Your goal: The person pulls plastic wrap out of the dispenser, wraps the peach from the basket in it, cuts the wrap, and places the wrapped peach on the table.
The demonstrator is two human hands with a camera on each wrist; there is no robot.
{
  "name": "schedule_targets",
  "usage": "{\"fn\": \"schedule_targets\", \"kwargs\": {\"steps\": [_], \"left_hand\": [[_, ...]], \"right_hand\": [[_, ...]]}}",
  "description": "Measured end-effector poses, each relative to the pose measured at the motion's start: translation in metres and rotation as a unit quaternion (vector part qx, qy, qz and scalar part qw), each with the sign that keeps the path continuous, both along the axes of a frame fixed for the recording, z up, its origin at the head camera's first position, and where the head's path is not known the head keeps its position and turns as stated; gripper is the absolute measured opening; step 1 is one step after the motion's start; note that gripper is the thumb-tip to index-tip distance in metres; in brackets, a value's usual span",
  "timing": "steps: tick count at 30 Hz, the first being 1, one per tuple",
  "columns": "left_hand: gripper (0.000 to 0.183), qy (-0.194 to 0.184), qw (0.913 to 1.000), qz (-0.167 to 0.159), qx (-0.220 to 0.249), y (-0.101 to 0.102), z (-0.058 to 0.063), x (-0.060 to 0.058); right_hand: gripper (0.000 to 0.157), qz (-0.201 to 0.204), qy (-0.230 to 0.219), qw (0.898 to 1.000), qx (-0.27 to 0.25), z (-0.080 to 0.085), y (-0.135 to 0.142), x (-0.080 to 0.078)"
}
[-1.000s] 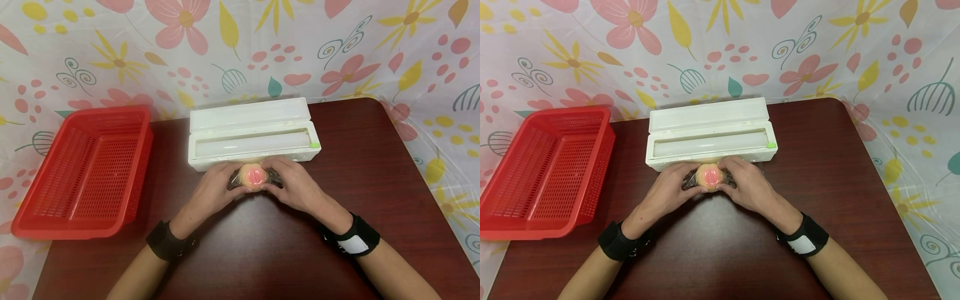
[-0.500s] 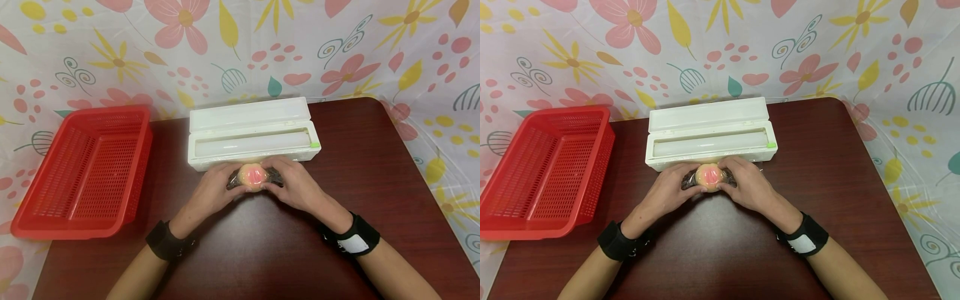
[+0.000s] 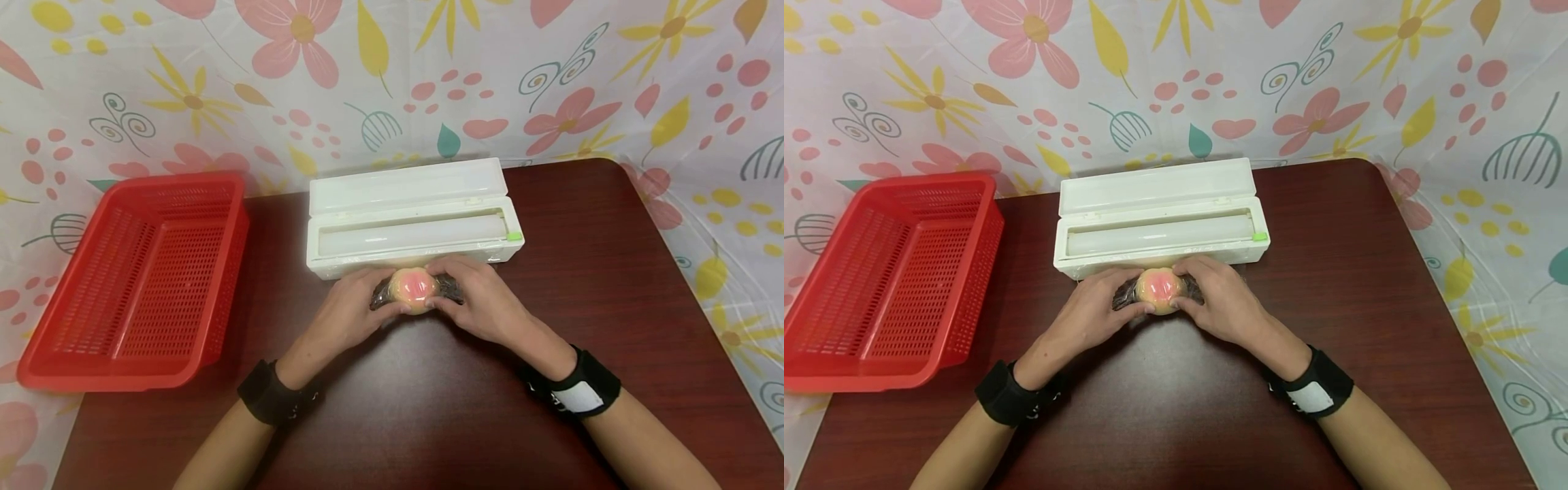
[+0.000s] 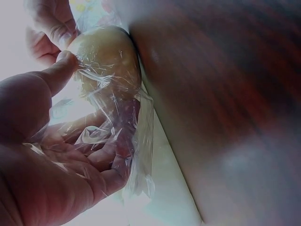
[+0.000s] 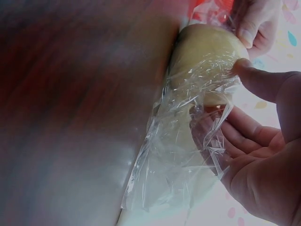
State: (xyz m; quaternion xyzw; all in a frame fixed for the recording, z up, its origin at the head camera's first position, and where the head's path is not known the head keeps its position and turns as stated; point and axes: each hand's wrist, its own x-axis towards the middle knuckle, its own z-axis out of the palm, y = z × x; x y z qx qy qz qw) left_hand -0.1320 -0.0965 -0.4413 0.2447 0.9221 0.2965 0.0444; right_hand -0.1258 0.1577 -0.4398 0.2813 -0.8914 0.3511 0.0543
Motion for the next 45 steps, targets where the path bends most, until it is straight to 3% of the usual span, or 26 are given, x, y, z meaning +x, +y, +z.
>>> {"fn": "schedule_targets", "kwargs": {"steps": [12, 24, 45], "left_hand": [[0.049, -0.003, 1.0000, 0.000, 0.005, 0.0000, -0.0020, 0.0000], [0.053, -0.006, 0.9992, 0.022, 0.032, -0.0004, -0.0046, 0.0021], [0.050, -0.014, 0.9992, 0.026, 0.028, -0.0004, -0.0026, 0.0019]], "right_hand": [[0.038, -0.006, -0.014, 1.000, -0.003, -0.0002, -0.0003, -0.0004], [0.037, -0.010, -0.019, 1.000, -0.010, -0.0013, -0.0006, -0.0009], [0.035, -0.014, -0.047, 0.999, -0.018, -0.0016, -0.0005, 0.0000]]}}
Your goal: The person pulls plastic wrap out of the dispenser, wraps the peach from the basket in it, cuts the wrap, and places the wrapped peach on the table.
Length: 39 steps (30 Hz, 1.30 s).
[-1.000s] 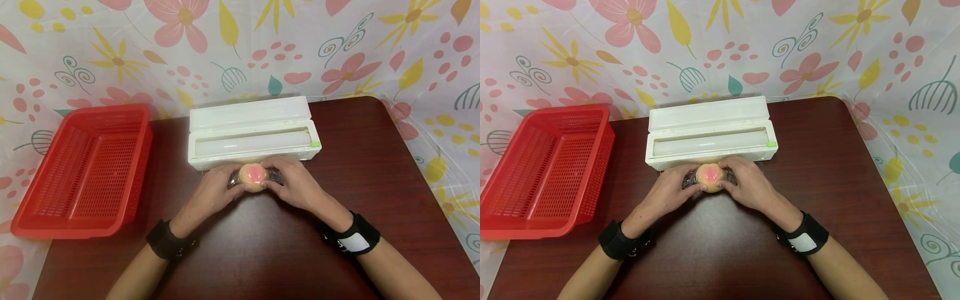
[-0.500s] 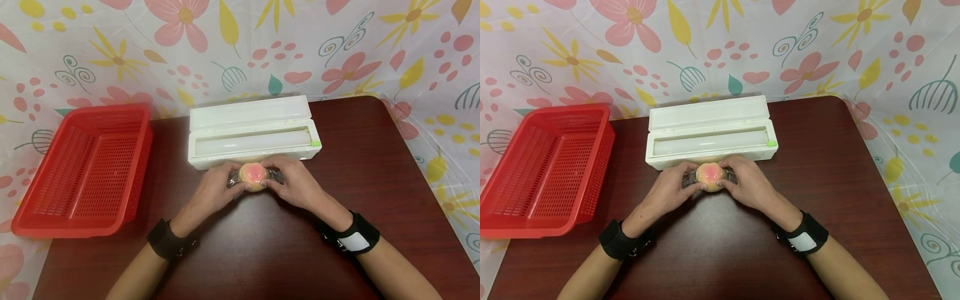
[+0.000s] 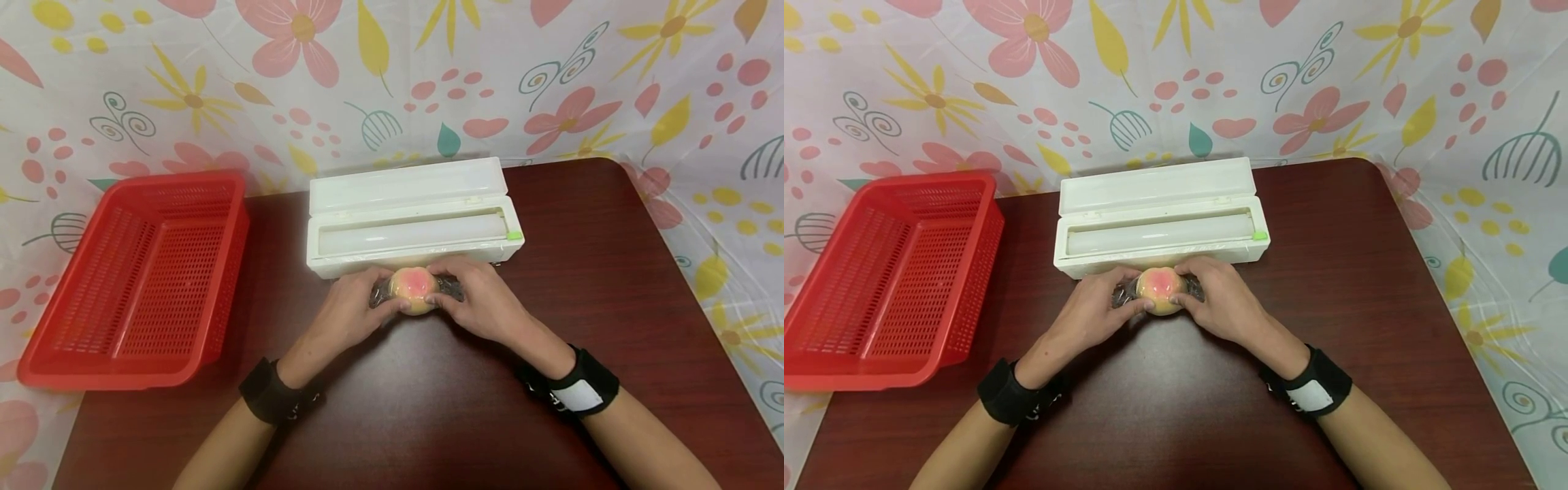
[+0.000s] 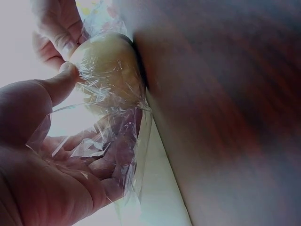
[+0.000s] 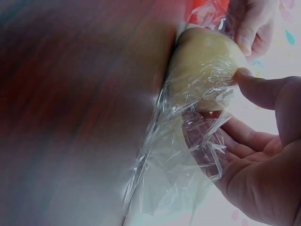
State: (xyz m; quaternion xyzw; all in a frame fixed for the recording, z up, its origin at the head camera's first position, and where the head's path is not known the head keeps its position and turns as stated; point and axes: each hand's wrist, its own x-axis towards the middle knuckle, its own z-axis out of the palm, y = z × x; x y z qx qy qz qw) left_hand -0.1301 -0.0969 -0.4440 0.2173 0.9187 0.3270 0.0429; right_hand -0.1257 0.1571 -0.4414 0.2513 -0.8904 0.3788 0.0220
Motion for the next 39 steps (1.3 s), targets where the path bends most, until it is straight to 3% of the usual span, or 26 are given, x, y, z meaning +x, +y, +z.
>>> {"fn": "schedule_targets", "kwargs": {"steps": [26, 39], "left_hand": [[0.045, -0.014, 0.9999, -0.003, 0.009, -0.0011, -0.0006, -0.0017], [0.044, -0.041, 0.9987, -0.007, 0.028, -0.0024, -0.0001, -0.0014]], "right_hand": [[0.033, -0.021, -0.035, 0.999, -0.002, 0.0025, -0.0007, 0.0007], [0.032, -0.023, -0.055, 0.998, -0.011, 0.0034, -0.0011, 0.0005]]}}
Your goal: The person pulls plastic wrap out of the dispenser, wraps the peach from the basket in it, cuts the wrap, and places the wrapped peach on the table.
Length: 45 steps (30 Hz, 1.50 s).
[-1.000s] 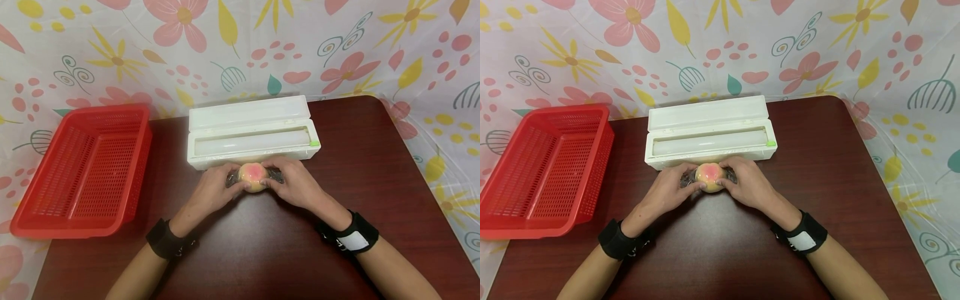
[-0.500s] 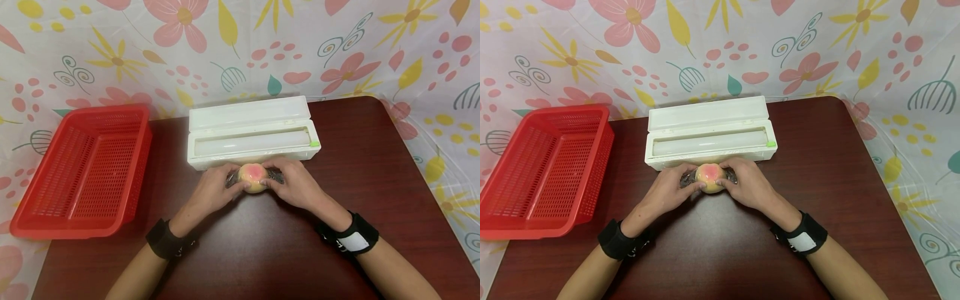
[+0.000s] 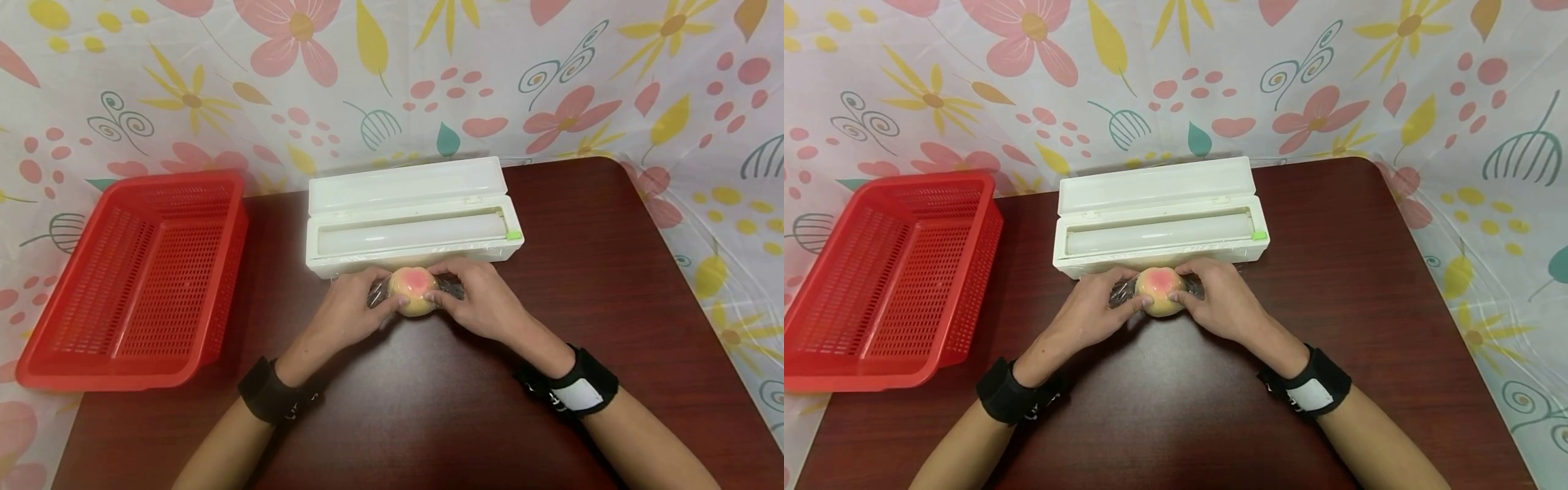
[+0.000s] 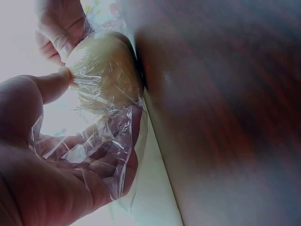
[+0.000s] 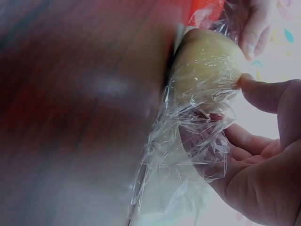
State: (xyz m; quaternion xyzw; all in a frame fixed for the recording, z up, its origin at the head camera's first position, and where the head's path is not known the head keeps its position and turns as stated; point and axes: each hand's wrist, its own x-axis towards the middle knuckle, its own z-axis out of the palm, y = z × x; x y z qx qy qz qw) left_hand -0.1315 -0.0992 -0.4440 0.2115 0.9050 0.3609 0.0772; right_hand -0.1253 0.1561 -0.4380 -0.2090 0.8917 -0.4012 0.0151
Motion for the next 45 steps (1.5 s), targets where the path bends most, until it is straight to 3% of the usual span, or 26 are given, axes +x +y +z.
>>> {"fn": "schedule_targets", "kwargs": {"steps": [9, 45], "left_hand": [[0.043, -0.020, 0.9998, -0.002, 0.008, -0.0006, 0.0011, 0.0002], [0.043, -0.039, 0.9992, 0.009, -0.004, -0.0002, 0.0013, -0.0007]], "right_hand": [[0.032, 0.003, -0.004, 1.000, 0.002, -0.0003, 0.0007, -0.0005], [0.031, -0.017, -0.034, 0.999, -0.003, 0.0019, -0.0013, -0.0002]]}}
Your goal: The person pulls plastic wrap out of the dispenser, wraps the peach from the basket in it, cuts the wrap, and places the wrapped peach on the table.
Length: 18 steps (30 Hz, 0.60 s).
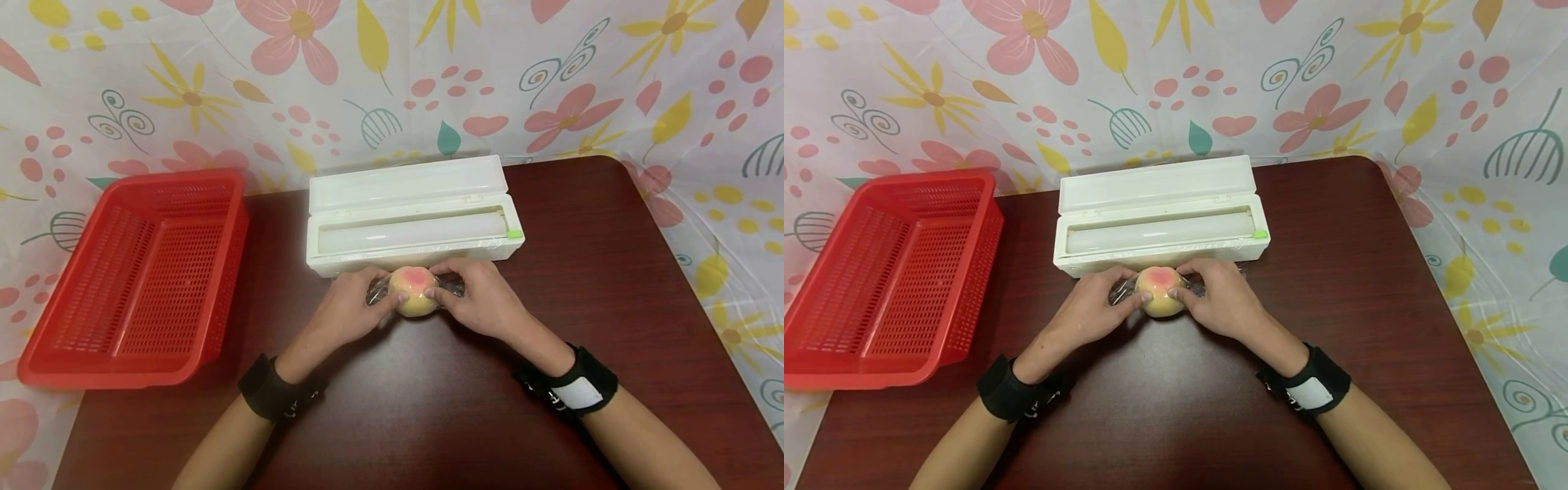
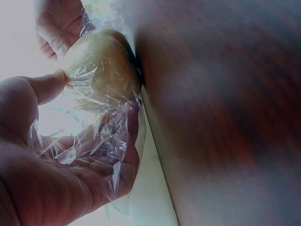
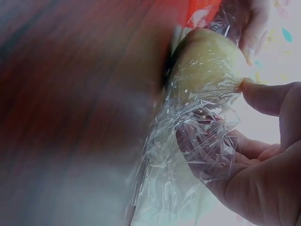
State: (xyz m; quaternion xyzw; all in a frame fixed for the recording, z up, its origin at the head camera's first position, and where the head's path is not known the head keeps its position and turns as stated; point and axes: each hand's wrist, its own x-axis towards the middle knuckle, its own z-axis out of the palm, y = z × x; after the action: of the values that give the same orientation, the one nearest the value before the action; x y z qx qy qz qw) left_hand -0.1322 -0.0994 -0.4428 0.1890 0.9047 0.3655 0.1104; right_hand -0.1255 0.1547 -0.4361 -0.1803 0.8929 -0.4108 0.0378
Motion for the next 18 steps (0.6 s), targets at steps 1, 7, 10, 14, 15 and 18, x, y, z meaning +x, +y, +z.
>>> {"fn": "schedule_targets", "kwargs": {"steps": [1, 7, 10, 14, 15, 18], "left_hand": [[0.044, -0.002, 1.0000, 0.001, 0.000, -0.0001, 0.0000, 0.0001], [0.043, -0.015, 0.9998, 0.002, 0.016, -0.0006, -0.0006, -0.0005], [0.044, -0.016, 0.9997, 0.005, 0.017, -0.0007, -0.0006, -0.0009], [0.044, -0.016, 0.9997, 0.010, 0.014, -0.0007, -0.0006, -0.0010], [0.043, -0.016, 0.9997, 0.011, 0.014, -0.0007, -0.0007, -0.0011], [0.042, -0.017, 0.9997, 0.013, 0.014, -0.0008, -0.0001, -0.0012]], "right_hand": [[0.031, -0.001, -0.001, 1.000, 0.001, -0.0002, 0.0001, 0.0001], [0.029, -0.006, -0.011, 1.000, -0.005, 0.0003, -0.0004, 0.0009], [0.029, -0.010, -0.015, 1.000, -0.005, 0.0009, -0.0008, 0.0010], [0.029, -0.016, -0.023, 1.000, -0.002, 0.0012, -0.0012, 0.0011], [0.029, -0.017, -0.026, 1.000, -0.003, 0.0013, -0.0013, 0.0011], [0.029, -0.021, -0.034, 0.999, -0.005, 0.0017, -0.0016, 0.0010]]}}
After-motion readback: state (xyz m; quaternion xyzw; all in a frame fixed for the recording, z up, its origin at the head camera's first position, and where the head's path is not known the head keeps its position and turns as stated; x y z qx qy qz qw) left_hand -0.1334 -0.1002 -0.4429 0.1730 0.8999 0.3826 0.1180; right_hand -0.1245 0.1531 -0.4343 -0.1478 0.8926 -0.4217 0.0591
